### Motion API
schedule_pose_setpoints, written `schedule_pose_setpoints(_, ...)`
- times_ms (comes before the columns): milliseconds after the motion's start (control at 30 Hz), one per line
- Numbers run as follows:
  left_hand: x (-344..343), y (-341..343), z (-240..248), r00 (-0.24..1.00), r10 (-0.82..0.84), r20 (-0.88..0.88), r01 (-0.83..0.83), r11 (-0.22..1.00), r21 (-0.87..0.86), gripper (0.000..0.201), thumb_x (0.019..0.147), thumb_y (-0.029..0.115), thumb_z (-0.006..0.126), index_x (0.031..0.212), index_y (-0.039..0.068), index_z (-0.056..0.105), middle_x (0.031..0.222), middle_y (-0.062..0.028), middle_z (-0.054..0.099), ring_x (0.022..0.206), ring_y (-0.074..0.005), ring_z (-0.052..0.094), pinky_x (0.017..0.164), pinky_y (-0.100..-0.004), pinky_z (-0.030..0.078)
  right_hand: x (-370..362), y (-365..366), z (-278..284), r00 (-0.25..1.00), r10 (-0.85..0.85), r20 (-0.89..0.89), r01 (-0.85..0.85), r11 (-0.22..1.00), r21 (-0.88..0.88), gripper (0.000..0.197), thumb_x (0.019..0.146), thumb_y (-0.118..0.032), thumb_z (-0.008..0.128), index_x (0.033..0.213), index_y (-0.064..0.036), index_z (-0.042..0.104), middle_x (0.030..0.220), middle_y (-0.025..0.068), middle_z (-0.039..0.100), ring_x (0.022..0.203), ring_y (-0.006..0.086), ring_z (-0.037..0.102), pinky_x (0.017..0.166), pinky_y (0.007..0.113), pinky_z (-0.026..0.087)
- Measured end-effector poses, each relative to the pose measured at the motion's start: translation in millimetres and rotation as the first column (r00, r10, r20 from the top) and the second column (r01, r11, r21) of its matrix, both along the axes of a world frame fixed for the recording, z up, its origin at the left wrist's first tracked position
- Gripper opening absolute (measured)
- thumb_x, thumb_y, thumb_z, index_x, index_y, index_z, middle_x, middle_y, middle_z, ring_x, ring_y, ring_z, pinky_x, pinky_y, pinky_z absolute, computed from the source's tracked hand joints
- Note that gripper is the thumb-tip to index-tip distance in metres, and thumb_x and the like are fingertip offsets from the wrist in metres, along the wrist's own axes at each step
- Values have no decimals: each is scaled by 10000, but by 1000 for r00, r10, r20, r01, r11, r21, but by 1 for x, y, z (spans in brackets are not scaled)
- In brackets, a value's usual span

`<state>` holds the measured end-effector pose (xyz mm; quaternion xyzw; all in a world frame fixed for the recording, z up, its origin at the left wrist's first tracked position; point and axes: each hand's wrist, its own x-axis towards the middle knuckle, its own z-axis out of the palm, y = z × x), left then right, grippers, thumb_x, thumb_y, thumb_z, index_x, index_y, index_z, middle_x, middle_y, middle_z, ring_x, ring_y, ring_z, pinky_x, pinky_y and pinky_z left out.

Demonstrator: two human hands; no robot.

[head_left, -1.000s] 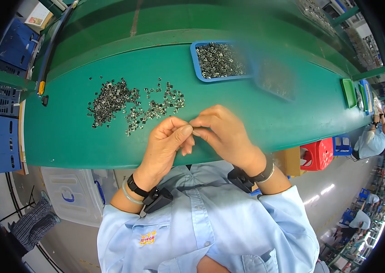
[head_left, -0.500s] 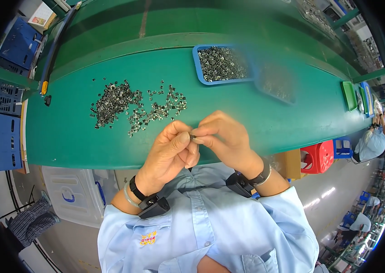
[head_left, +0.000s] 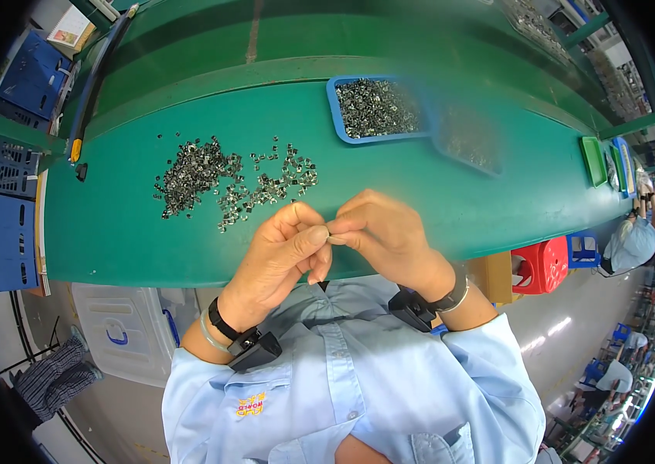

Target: The person picks up a small metal component from a pile, inspects it by hand, and places it into a blue tray, repeating this process.

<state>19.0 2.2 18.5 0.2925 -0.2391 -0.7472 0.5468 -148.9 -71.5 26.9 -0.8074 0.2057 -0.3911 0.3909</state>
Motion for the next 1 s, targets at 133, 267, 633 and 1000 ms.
schedule_pose_setpoints(133,5,-4,-2,990,-4,141,0,1000,26,172,921,214,572,901,60,499,673,-57,567,531,-148,523,469,-273,400,-1,-3,-3,998,-21,-54,17,997,-70,124,742,-58,721,847,-72,658,810,51,617,723,190,602,606,296,482)
schedule_pose_setpoints(267,-1,-1,-4,997,2,84,-4,1000,29,189,931,243,550,924,65,488,654,-64,563,522,-160,520,469,-284,396,0,-2,-7,1000,-16,-24,15,999,-32,129,743,-54,719,853,-71,653,815,47,619,728,186,600,613,294,483)
schedule_pose_setpoints(633,-3,1,-5,999,3,-48,-4,1000,-8,169,940,218,543,962,52,516,715,-62,573,577,-125,523,506,-240,427,-1,-2,-10,999,-11,41,8,996,88,166,760,-8,695,906,-66,643,839,50,626,769,178,600,637,286,499)
schedule_pose_setpoints(1000,-6,3,-7,979,107,172,-112,994,19,143,925,174,559,979,45,534,680,-52,564,533,-116,514,478,-240,417,-9,-32,-3,994,-107,16,108,988,-112,151,771,-14,682,912,-50,641,852,61,623,785,189,601,658,286,494)
